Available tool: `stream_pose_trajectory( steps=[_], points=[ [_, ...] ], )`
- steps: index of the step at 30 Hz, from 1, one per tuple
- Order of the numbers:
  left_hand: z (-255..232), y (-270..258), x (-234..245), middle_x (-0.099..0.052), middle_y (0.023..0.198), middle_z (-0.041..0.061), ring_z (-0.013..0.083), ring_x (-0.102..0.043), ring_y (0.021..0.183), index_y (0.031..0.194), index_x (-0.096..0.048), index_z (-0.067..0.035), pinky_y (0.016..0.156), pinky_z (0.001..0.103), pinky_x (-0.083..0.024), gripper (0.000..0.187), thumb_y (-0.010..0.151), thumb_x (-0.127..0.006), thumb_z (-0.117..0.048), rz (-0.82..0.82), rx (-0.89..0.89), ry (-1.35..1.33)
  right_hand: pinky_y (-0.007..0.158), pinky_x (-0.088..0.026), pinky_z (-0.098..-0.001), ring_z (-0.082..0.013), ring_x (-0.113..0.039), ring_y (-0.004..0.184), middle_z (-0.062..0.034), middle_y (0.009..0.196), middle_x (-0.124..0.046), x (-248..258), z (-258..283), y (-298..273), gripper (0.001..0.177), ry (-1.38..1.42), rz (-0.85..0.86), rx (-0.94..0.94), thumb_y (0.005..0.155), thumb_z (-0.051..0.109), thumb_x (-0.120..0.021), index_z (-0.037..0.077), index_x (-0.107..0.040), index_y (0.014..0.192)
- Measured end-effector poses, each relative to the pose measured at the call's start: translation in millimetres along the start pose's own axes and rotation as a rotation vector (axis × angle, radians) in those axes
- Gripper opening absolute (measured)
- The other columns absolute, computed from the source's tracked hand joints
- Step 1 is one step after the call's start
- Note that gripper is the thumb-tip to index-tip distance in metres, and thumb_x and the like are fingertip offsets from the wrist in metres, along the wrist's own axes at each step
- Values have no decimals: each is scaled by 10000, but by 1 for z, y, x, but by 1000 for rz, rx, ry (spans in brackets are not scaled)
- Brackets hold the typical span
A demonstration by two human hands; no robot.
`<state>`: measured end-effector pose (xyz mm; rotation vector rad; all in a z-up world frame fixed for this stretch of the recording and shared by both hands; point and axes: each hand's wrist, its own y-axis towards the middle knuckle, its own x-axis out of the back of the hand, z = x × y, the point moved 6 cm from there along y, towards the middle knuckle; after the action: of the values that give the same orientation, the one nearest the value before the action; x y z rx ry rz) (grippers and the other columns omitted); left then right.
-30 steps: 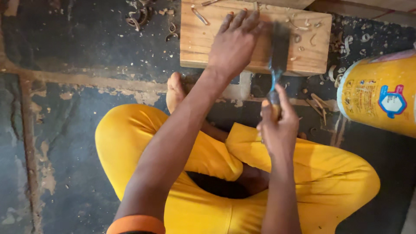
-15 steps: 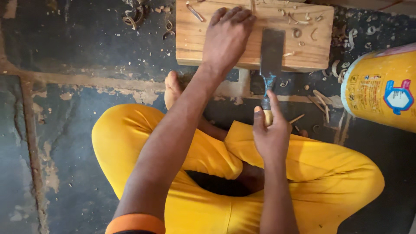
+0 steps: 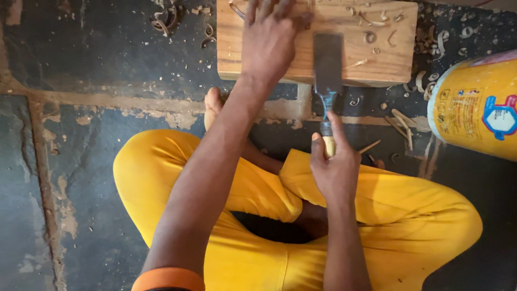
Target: The person is sitting cross-legged on the floor, using a chisel to carve a rectangular wooden block. They repeatedly scrape the surface of the wood, removing thin shavings and creating a smooth finish. The person occasionally pauses to clear away wood shavings from the block's surface.
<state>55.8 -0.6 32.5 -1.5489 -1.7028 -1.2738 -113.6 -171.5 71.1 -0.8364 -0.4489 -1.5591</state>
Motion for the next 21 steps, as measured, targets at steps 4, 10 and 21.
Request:
stream_pose_trajectory(
  steps=[4,10,21],
  points=[
    [-3,-2,2,-639,1352,72,283,-528,1329,1191,-787,-285,1177,510,-295,489,842,-586,-7,-30,18,32,554,-474,-319,-116,-496,577,-84,674,-590,-4,4,-1,469,46,-5,57,960,141,-702,126,-618,1421],
    [-3,0,2,-629,1352,99,315,-521,1322,1204,-783,-274,1173,542,-294,444,856,-615,-54,-9,39,5,554,-470,-323,-127,-501,572,-106,692,-605,-5,8,-1,469,45,24,14,949,126,-699,132,-627,1413],
    [-6,-2,-2,-661,1303,111,313,-554,1293,1194,-792,-258,1190,527,-282,469,814,-624,-41,-44,60,13,680,-548,-327,-158,-677,695,-159,905,-741,-6,14,-1,470,53,24,91,955,106,-691,117,-617,1419]
  ],
)
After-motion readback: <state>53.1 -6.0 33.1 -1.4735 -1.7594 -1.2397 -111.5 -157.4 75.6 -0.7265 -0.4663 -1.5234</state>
